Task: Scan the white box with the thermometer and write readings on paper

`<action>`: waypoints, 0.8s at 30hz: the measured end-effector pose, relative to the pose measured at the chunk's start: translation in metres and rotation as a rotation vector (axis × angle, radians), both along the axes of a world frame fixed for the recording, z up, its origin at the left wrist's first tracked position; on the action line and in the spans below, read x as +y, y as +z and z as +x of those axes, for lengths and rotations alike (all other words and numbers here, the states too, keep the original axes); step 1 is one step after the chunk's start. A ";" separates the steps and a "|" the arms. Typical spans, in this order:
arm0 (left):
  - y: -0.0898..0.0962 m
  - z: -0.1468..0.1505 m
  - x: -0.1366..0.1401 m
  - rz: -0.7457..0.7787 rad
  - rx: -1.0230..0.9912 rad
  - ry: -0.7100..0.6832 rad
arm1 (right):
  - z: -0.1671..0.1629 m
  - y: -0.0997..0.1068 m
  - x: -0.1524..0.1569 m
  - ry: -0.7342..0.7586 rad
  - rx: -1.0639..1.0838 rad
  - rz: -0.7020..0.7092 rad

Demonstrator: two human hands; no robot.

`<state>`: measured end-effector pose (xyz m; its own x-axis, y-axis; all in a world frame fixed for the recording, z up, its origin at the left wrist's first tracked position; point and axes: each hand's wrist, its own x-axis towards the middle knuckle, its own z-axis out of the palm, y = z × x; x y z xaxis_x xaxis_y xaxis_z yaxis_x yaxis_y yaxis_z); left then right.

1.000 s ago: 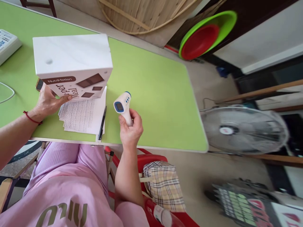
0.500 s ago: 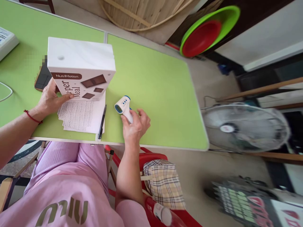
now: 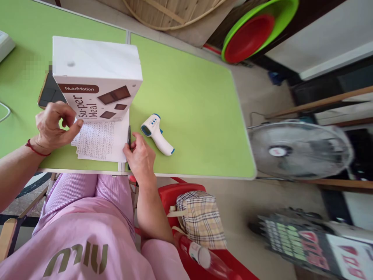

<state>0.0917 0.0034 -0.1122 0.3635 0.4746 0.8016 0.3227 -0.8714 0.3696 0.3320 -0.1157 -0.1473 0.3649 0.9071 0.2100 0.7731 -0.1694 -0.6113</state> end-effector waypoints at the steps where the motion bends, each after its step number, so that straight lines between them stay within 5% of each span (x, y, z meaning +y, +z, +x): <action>1: -0.001 0.001 -0.001 0.004 0.055 -0.070 | 0.003 -0.001 0.000 0.005 0.032 0.047; 7: -0.012 0.008 0.001 -0.172 0.463 -0.394 | 0.013 0.003 -0.010 0.074 0.355 0.436; 11: -0.020 0.015 -0.001 -0.240 0.564 -0.484 | 0.001 0.005 -0.017 0.209 0.554 0.554; 24: -0.019 0.017 -0.006 -0.212 0.726 -0.473 | -0.033 0.001 -0.036 0.206 0.618 0.263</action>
<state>0.1086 -0.0021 -0.1313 0.9430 0.2581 0.2099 0.1636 -0.9092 0.3830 0.2987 -0.1515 -0.1465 0.3139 0.9182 0.2417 0.2717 0.1571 -0.9495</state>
